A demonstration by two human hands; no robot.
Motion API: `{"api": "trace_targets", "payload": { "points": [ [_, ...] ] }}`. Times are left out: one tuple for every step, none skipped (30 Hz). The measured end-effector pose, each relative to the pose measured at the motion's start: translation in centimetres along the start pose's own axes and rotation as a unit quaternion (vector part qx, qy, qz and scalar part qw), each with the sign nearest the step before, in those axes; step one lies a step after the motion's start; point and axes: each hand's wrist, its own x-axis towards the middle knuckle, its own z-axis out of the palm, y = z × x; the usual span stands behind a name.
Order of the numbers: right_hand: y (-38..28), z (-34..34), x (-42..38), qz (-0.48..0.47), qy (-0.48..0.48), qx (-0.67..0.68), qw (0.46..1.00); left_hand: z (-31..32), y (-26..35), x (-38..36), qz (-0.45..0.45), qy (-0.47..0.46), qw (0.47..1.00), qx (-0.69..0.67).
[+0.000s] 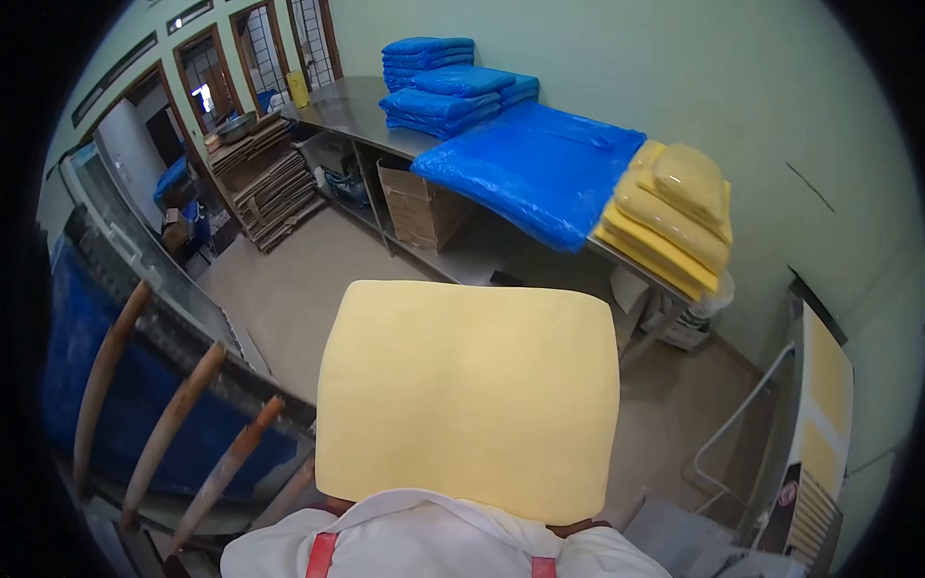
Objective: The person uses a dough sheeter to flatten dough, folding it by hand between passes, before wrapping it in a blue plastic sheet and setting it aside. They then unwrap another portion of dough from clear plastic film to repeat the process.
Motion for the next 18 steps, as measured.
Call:
{"api": "trace_targets", "payload": {
  "points": [
    [-1.8,0.5,2.5,0.004,-0.003,-0.007,1.0,0.5,1.6,2.4,0.006,0.012,1.0,-0.008],
    [-3.9,1.1,4.8,0.005,-0.004,-0.009,1.0,1.0,3.1,4.9,0.01,0.019,1.0,-0.015],
    [-5.7,1.5,7.2,0.009,-0.004,-0.016,1.0,1.4,4.8,7.5,0.012,0.028,0.999,-0.021],
    [-7.5,2.1,9.3,0.015,-0.004,-0.022,1.0,2.2,6.8,10.2,0.012,0.032,0.999,-0.02],
    [-10.0,2.6,11.4,0.013,0.001,-0.022,1.0,3.3,9.1,13.0,0.012,0.033,0.999,-0.015],
    [-12.1,3.1,13.3,0.015,0.003,-0.022,1.0,4.5,11.4,15.8,0.011,0.033,0.999,-0.01],
    [-14.7,3.7,15.0,0.014,0.007,-0.015,1.0,6.0,14.1,18.4,0.008,0.031,0.999,0.004],
    [-17.7,4.1,16.6,0.01,0.011,-0.008,1.0,7.9,17.0,20.9,0.009,0.025,0.999,0.019],
    [-20.3,4.7,17.9,0.006,0.013,0.001,1.0,9.8,19.8,23.0,0.012,0.017,0.999,0.036],
    [-23.0,5.1,19.0,0.005,0.015,0.015,1.0,11.5,22.4,25.3,0.006,0.014,0.998,0.057],
    [-25.4,5.6,19.9,0.002,0.02,0.031,0.999,13.8,25.0,27.3,0.006,0.003,0.997,0.077],
    [-28.0,5.7,21.0,-0.003,0.026,0.048,0.998,16.1,27.3,29.5,0.007,-0.005,0.996,0.094],
    [-30.0,5.8,22.3,-0.002,0.033,0.063,0.997,18.5,29.3,31.5,0.005,-0.018,0.994,0.109],
    [-31.9,6.2,23.5,-0.001,0.038,0.078,0.996,20.6,30.9,33.7,0.003,-0.027,0.992,0.12],
    [-33.4,6.4,25.2,0.002,0.044,0.091,0.995,22.8,32.2,35.8,0.001,-0.034,0.991,0.129],
    [-34.9,6.6,27.1,0.007,0.051,0.102,0.993,24.8,33.4,38.0,0.0,-0.039,0.99,0.138],
    [-35.8,6.5,28.8,0.013,0.06,0.11,0.992,26.5,34.3,39.9,0.0,-0.04,0.989,0.141],
    [-36.0,6.3,30.3,0.028,0.066,0.117,0.991,27.8,35.1,41.7,-0.002,-0.037,0.989,0.143]
  ]
}}
